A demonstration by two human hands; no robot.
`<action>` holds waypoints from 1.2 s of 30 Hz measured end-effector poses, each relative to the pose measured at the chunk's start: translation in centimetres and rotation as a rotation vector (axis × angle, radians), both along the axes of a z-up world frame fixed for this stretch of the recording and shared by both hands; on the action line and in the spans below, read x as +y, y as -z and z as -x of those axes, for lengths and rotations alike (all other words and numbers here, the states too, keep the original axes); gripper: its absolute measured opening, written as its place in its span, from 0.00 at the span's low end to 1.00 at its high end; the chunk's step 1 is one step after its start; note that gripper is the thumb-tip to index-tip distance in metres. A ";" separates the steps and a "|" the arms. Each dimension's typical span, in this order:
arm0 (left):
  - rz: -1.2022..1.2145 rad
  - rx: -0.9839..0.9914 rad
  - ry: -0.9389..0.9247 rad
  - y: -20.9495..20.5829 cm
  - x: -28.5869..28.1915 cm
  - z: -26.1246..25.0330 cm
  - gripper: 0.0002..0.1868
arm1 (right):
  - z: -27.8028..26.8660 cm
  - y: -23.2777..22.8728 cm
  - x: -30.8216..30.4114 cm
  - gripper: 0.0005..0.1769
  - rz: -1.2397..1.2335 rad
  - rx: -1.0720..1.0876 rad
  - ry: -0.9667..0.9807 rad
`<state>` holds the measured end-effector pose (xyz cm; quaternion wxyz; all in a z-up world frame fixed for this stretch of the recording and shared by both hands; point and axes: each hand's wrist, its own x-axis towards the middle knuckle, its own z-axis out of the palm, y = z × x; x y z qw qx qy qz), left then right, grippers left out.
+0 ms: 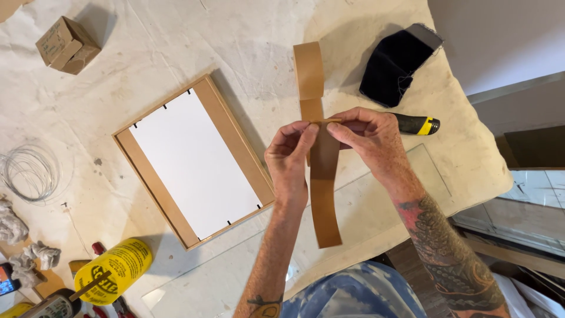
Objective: Apply water-activated paper tape to the back of a picture frame using a brush and utility knife
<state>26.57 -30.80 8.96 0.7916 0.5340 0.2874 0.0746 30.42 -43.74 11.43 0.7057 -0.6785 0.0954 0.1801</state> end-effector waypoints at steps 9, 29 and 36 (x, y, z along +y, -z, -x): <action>0.041 0.029 0.207 -1.0 1.8 -0.8 0.13 | 0.0 0.0 0.0 0.10 0.029 0.003 0.006; -0.205 -0.026 0.296 0.0 2.5 -0.1 0.05 | -0.9 -1.3 -3.0 0.07 0.337 -0.279 -0.148; -0.165 -0.060 0.274 -0.9 2.3 -0.1 0.06 | -0.3 -4.2 -0.9 0.10 0.226 -0.231 -0.120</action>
